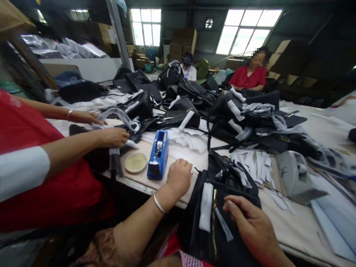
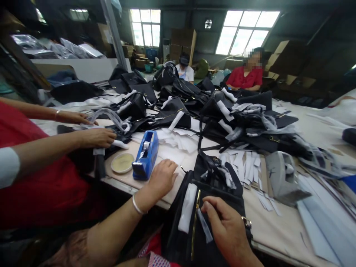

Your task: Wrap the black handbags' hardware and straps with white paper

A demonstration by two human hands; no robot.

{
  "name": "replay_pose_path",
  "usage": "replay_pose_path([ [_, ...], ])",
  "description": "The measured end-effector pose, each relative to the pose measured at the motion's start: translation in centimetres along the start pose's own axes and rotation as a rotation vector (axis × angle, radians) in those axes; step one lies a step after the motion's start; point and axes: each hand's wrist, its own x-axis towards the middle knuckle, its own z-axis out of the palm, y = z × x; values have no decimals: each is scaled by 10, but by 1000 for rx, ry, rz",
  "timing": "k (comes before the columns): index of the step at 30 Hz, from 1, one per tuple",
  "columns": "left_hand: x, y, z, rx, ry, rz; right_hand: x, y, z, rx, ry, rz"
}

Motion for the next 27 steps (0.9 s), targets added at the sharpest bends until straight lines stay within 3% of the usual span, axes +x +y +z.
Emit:
replay_pose_path([
  [4, 47, -12, 24, 100, -74, -51, -4, 4, -13, -1, 71, 55],
  [8, 59, -21, 36, 113, -37, -76, -14, 15, -33, 10, 139, 133],
  [10, 56, -21, 26, 117, 28, -87, -19, 21, -43, -5, 194, 157],
  [12, 49, -16, 8, 14, 175, -89, -23, 30, -54, -52, 294, 179],
  [14, 37, -2, -11, -272, 336, -105, -26, 42, -67, -120, 397, 209],
  [16, 22, 19, -27, -689, 381, -153, -31, 59, -81, -188, 440, 250],
  [18, 6, 43, -36, -1030, 277, -209, -44, 77, -90, -236, 421, 315],
  [20, -8, 66, -39, -1173, 126, -243, -61, 92, -92, -215, 353, 384],
  [22, -19, 87, -37, -1085, 1, -234, -80, 101, -86, -87, 256, 424],
  [24, -25, 105, -31, -854, -69, -170, -95, 103, -74, 45, 173, 418],
  [27, -28, 127, -20, -553, -107, -34, -106, 99, -59, -90, 216, 311],
])
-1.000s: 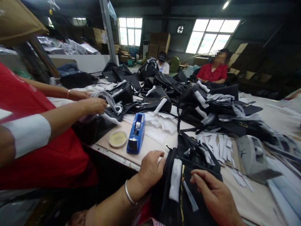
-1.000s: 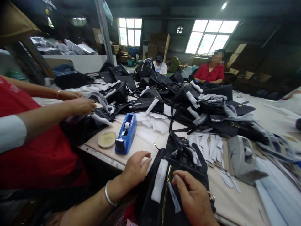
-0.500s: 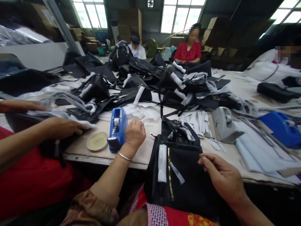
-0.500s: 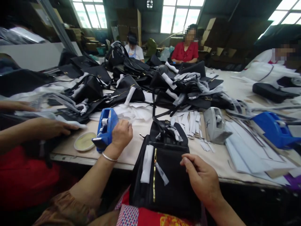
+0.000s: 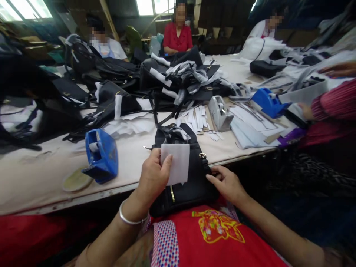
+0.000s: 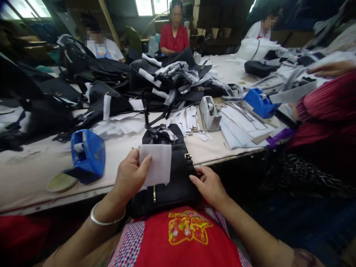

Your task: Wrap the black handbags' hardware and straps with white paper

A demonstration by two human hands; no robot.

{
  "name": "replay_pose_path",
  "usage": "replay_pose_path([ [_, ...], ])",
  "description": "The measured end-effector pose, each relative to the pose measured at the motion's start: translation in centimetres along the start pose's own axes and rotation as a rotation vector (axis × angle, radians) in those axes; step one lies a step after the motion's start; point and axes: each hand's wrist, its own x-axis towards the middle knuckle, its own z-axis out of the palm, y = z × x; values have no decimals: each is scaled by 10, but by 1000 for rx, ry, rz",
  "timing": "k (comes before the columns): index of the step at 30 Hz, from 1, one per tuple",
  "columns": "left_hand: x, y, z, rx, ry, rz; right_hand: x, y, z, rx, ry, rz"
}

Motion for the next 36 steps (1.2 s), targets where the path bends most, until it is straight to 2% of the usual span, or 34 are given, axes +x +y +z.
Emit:
replay_pose_path([
  [3, 2, 7, 18, 100, -42, 63, -2, -5, 6, -195, 100, -147],
  [8, 3, 0, 28, 11, -28, -57, 1, -9, 11, -198, -1, -124],
  [10, 1, -8, 26, -72, -26, -110, -1, -12, 10, -77, -41, -94],
  [13, -3, -20, 22, -165, -22, -173, -5, -25, 3, 237, -116, 1],
  [17, -7, -25, 17, -249, -16, -215, -7, -61, -6, 486, -204, -41],
  [20, -15, -20, 15, -341, -19, -218, -7, -85, 4, 564, -248, -28],
  [22, -23, -15, 16, -421, -22, -217, -9, -92, 17, 599, -272, 16],
  [25, -33, -5, 21, -500, 6, -224, -14, -89, 34, 568, -276, 33],
  [28, -36, 5, 25, -524, 28, -242, -17, -81, 40, 487, -233, -12],
  [32, -36, 13, 23, -536, -86, -216, -17, -75, 37, 375, -171, -45],
  [36, -36, 9, 17, -466, -123, -137, -15, -72, 36, 288, -160, -59],
])
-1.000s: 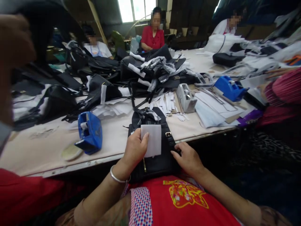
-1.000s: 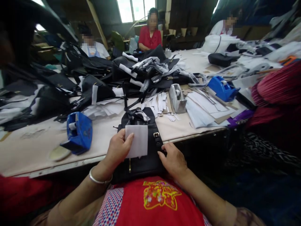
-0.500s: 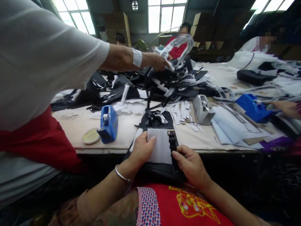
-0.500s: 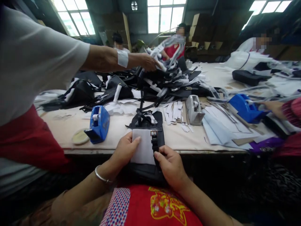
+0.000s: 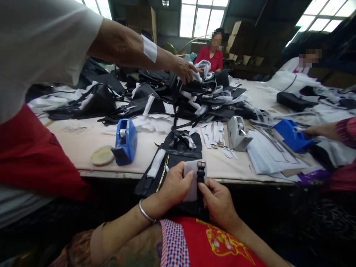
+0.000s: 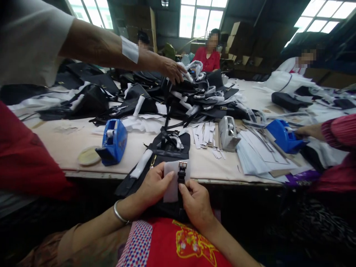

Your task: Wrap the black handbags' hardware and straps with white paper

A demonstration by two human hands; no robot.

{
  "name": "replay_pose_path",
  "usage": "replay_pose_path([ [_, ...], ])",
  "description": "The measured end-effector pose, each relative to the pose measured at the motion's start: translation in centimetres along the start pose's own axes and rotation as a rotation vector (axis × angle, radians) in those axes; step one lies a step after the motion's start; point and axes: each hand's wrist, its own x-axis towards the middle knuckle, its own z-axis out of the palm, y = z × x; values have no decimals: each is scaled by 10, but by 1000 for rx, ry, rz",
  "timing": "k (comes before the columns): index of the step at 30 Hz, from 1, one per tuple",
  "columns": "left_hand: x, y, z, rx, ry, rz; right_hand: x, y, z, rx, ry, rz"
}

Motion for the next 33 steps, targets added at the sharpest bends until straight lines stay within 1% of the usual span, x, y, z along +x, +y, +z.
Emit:
replay_pose_path([
  [2, 1, -2, -3, -104, -86, 13, 0, 1, -1, -34, -2, -5],
  [3, 1, -4, -4, -216, -146, -14, 0, 1, -1, -42, -4, -6],
  [5, 2, -8, -5, -514, -268, -138, -1, 0, -2, -36, -19, -7],
  [7, 2, -12, -4, -740, -314, -262, -2, -1, -3, -18, -61, -14],
  [8, 2, -14, -3, -785, -318, -293, -2, -2, -4, -13, -81, -22],
  [9, 1, -16, -1, -789, -323, -298, -3, -3, -4, -16, -94, -31],
  [11, -2, -19, 2, -735, -338, -262, -3, -6, -4, -35, -100, -60],
  [14, -4, -18, 8, -553, -357, -165, 0, -9, -4, -92, -104, -129],
  [16, -5, -16, 12, -388, -326, -107, 2, -10, -4, -184, -112, -199],
  [18, -6, -15, 17, -317, -268, -101, 5, -11, -5, -302, -145, -308],
  [22, -8, -16, 24, -418, -150, -173, 4, -10, -16, -477, -307, -572],
  [23, -9, -17, 26, -462, -139, -186, 2, -10, -20, -496, -322, -616],
  [24, -10, -18, 28, -516, -136, -203, 1, -9, -25, -493, -308, -636],
  [25, -11, -20, 30, -575, -136, -224, 0, -10, -29, -462, -261, -624],
  [26, -12, -21, 31, -627, -139, -246, 0, -10, -33, -401, -188, -572],
  [28, -14, -23, 34, -671, -151, -278, 3, -12, -37, -195, -59, -368],
  [29, -15, -24, 35, -650, -157, -285, 5, -13, -37, -73, -38, -246],
  [30, -15, -24, 35, -610, -163, -278, 8, -14, -36, 49, -50, -138],
  [31, -16, -24, 35, -560, -171, -258, 12, -16, -33, 161, -90, -55],
  [33, -16, -24, 35, -445, -168, -199, 20, -18, -27, 316, -177, 32],
])
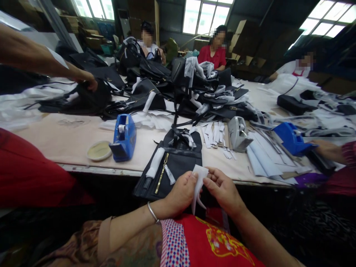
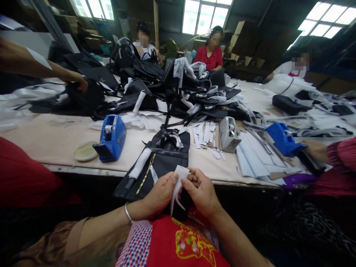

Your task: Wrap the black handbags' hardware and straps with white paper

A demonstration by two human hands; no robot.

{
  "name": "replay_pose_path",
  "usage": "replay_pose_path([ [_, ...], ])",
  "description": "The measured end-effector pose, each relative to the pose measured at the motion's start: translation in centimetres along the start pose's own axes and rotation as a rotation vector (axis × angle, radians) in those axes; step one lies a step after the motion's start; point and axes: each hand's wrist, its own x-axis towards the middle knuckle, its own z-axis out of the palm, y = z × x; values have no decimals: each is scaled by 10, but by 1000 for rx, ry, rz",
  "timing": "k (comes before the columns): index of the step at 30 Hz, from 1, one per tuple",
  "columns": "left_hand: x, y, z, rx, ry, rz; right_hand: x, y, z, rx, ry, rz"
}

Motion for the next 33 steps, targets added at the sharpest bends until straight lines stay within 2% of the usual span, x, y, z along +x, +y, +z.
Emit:
replay_pose_path([
  [4, 2, -2, -2, 255, 79, 137, 11, 2, 9, -24, 66, 23],
  [7, 4, -4, -3, 326, 130, 183, 13, 4, 10, -115, 101, 31],
  [9, 4, -4, -3, 259, 87, 164, 12, 4, 10, -140, 97, 17],
  [12, 3, -1, -5, 8, -92, 52, 10, 2, 9, -138, 104, -9],
  [14, 2, 0, -6, -110, -140, -21, 9, 1, 8, -116, 91, -5],
  [20, 1, -1, -8, -53, -59, -57, 8, 3, 3, -43, 2, 68],
  [23, 0, -1, -9, -1, -46, -16, 8, 4, 2, -25, 51, 80],
  [27, 0, 2, -10, 47, 27, 22, 8, 7, 6, -26, 154, 114],
  [33, 2, 2, -14, 251, 108, 60, 6, 12, 15, 100, 166, 135],
])
